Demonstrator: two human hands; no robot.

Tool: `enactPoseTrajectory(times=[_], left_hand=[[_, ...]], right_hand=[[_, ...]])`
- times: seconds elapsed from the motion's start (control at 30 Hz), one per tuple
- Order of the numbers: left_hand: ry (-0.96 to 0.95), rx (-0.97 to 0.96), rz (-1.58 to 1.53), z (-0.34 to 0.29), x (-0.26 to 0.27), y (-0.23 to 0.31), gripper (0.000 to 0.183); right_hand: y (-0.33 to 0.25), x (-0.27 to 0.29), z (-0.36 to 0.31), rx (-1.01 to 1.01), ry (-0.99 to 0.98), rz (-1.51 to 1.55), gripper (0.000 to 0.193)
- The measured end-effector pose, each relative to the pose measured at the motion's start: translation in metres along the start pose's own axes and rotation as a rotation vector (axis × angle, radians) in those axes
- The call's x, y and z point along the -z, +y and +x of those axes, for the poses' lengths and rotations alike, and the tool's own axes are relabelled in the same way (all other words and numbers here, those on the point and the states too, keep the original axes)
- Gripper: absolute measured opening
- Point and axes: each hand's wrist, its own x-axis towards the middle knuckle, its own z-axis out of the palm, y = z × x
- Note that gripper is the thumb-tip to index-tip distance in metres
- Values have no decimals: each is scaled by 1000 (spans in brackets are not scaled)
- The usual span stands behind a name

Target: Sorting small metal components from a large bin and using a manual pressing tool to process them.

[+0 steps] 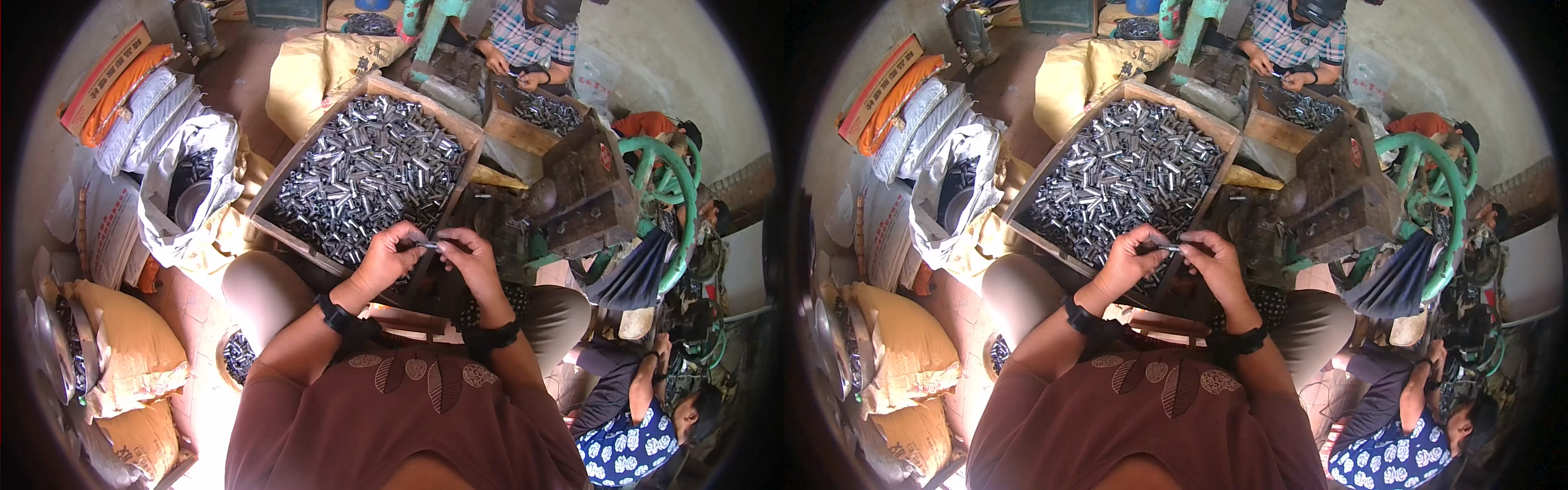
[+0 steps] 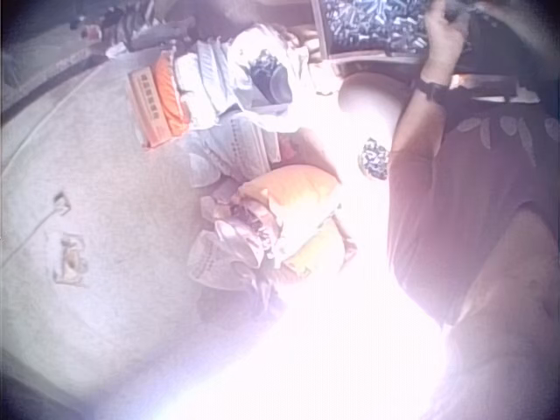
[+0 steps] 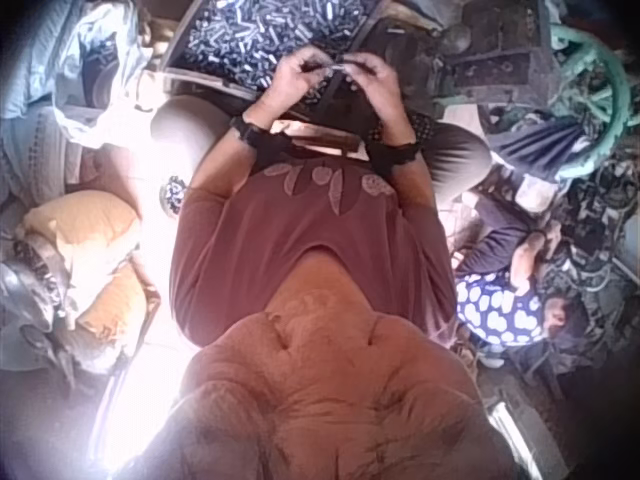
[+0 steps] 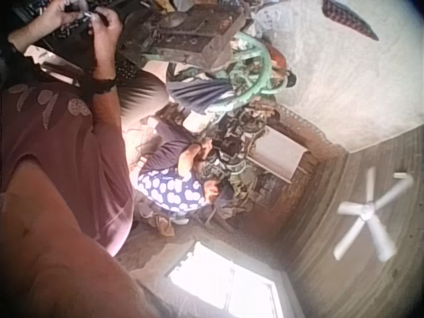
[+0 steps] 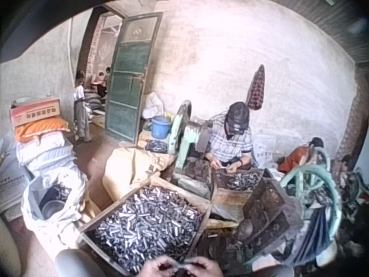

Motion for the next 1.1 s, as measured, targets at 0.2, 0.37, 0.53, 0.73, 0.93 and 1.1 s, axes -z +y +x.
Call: enactPoseTrajectory(times=[0.2,0.37,0.53,0.73,0.93,1.1], left_hand=[[-432,288,-390,-6,4,24,32],[-168,152,-417,0,6,9,21],[361,67,-411,20,54,5,18],[273,18,1218,17,61,-12,14],[240,18,1329,19,55,-10,10],[312,-7,1391,25,54,-23,8]], right_hand=[[-30,16,-10,-157,-398,141,54],[-20,-3,12,-62,-295,106,42],[4,-41,55,421,-49,-604,21],[27,-79,83,733,-129,-1238,21],[31,-78,76,657,-128,-1308,11],[28,-68,67,526,-54,-1130,15]])
